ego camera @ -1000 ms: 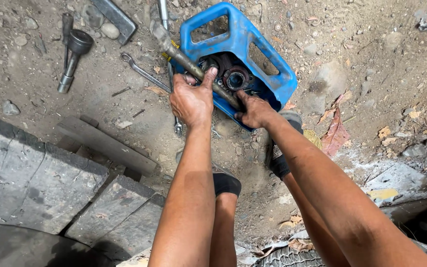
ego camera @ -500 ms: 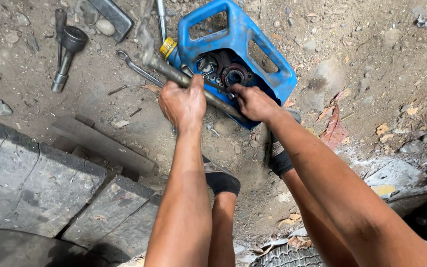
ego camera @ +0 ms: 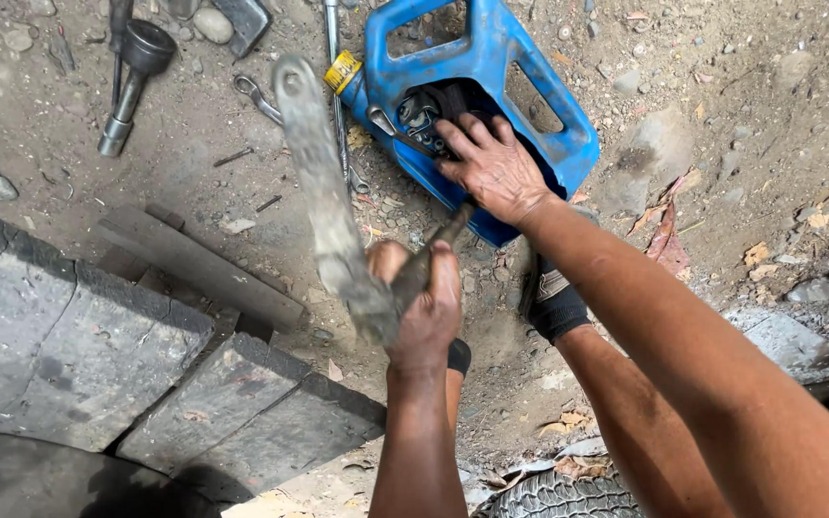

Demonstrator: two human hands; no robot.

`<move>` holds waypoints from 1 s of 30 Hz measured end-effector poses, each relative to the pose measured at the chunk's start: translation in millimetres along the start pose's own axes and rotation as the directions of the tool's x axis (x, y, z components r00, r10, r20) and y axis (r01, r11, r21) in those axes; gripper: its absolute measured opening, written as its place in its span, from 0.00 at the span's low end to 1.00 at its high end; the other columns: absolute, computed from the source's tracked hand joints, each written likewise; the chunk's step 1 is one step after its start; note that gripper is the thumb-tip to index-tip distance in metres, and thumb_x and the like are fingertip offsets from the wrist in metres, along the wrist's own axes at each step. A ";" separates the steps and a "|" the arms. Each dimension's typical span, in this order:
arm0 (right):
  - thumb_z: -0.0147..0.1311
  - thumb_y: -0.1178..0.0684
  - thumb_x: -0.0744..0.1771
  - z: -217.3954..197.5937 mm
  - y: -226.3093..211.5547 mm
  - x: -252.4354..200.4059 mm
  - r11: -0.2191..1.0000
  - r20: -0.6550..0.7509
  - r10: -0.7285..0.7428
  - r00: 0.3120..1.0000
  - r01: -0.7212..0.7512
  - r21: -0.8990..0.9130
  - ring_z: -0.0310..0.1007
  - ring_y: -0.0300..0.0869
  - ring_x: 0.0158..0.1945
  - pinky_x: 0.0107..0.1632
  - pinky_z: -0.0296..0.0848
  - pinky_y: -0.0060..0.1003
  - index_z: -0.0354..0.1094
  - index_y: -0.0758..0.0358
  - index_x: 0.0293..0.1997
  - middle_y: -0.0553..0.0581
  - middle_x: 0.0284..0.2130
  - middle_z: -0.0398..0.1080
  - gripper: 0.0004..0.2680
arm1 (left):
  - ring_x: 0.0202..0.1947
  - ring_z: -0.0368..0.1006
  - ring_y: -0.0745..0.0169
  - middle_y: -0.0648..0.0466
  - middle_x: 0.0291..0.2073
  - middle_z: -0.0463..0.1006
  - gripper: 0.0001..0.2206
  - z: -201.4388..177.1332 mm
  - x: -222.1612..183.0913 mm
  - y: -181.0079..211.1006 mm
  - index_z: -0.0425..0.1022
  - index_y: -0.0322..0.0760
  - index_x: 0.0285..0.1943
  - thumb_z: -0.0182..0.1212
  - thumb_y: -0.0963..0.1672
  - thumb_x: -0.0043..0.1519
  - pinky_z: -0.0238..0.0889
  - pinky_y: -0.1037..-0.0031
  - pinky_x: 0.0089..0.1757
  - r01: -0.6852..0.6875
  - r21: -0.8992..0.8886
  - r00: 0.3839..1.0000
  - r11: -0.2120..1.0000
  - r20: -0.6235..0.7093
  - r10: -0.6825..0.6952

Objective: Disassembling and inspecting a vehicle transmission assembly

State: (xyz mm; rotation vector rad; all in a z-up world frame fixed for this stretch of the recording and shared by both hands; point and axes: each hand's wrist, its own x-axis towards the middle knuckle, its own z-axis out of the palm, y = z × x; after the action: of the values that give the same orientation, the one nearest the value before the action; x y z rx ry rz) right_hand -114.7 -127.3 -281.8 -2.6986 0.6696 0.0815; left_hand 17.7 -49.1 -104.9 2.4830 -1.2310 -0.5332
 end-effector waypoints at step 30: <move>0.45 0.60 0.72 -122.5 15.6 -90.0 -0.302 0.554 0.515 0.654 -0.467 0.831 0.77 0.39 0.31 0.31 0.72 0.27 0.62 0.69 0.65 0.61 0.36 0.74 0.12 | 0.36 0.80 0.34 0.43 0.21 0.80 0.16 44.6 72.6 -26.7 0.83 0.40 0.22 0.62 0.53 0.49 0.64 0.44 0.37 0.589 -0.017 0.770 0.808 0.318 -0.554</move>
State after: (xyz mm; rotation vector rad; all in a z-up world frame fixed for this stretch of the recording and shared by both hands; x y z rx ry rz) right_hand -205.3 -143.9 -159.8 -0.7477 1.2226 -0.1946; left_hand 56.2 -97.5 -169.5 2.7231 -0.4587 -1.1353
